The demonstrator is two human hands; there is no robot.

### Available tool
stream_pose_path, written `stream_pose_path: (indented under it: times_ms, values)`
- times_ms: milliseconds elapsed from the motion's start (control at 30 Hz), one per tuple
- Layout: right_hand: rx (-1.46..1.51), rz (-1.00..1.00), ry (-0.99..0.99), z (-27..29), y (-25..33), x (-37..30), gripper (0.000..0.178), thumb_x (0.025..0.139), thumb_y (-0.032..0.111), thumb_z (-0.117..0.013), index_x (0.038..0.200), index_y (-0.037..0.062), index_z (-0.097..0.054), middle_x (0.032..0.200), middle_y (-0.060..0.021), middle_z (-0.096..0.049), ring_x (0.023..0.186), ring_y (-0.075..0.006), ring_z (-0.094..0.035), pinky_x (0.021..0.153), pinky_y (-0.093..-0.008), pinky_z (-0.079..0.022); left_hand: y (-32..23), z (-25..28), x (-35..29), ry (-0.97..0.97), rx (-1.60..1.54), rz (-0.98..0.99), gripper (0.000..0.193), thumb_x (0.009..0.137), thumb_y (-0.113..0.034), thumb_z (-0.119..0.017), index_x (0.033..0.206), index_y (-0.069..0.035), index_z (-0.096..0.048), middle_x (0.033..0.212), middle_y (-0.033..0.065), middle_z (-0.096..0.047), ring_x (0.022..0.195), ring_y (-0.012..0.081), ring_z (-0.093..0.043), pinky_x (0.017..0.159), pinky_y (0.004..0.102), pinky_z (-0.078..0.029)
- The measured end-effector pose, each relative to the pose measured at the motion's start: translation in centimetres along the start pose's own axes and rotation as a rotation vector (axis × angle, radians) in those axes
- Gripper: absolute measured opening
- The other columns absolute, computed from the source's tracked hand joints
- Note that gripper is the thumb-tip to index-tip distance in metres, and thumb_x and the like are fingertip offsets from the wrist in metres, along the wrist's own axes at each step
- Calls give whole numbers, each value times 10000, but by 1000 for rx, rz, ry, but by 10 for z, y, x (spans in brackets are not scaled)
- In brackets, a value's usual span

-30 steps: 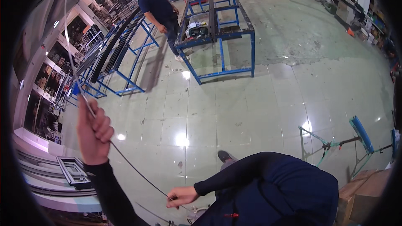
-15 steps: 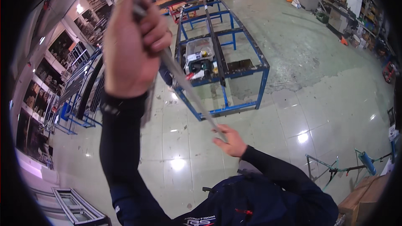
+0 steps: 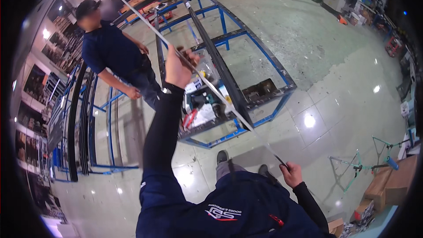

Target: The person uses a rubber mallet and a pneumatic drill to assemble a window frame on a workbench. They secure metal components, adjust the frame, and measure a long metal strip with a tape measure before placing it on a cutting machine.

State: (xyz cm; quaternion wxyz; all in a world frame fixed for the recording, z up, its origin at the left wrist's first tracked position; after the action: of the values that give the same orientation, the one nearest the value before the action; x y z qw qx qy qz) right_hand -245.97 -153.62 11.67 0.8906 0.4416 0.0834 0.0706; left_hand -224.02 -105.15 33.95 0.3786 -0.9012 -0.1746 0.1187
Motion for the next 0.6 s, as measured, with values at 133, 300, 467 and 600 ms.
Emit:
stream_pose_path:
  times_ms: [133, 300, 467, 600]
  values:
    - [-177, -110, -110, -60, 25, 5, 392, 861, 242, -703, 624, -8, -517, 520, -191, -452, 443, -299, -410, 458, -398, -331, 56, 96, 77, -90, -111, 169, 381, 1020, -477, -438, 970, -102, -482, 668, 47, -460, 598, 220, -485, 644, 424, -494]
    - [-286, -277, -163, -108, 47, -2, 393, 841, 265, -707, 619, -2, -523, 530, -194, -465, 458, -328, -463, 472, -421, -357, 106, 159, 133, -137, -176, 379, 392, 1016, -509, -430, 919, -132, -480, 675, 8, -459, 594, 157, -471, 627, 380, -497]
    - [-426, -358, -218, -130, 78, 3, 421, 826, 317, -716, 603, 33, -499, 574, -193, -502, 535, -391, -520, 504, -455, -387, 137, 195, 177, -61, -211, 470, 408, 1013, -524, -415, 1008, -133, -533, 727, 15, -538, 663, 173, -549, 735, 433, -541]
    - [-417, -393, -253, -149, 103, 22, 416, 828, 311, -717, 606, 33, -501, 571, -191, -511, 536, -389, -529, 505, -451, -394, 139, 205, 198, -36, -71, 505, 390, 1018, -521, -406, 1058, -150, -519, 879, 37, -590, 834, 201, -612, 792, 443, -546]
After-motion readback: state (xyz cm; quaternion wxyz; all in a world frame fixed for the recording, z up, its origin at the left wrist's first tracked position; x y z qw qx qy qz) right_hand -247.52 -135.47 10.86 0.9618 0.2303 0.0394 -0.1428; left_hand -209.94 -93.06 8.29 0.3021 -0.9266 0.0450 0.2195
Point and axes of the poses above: each hand's wrist, its own x-axis towards the middle knuckle, its own z-axis out of the back of the hand, y = z × x, the point moved 6 cm from there along x, towards the middle knuckle
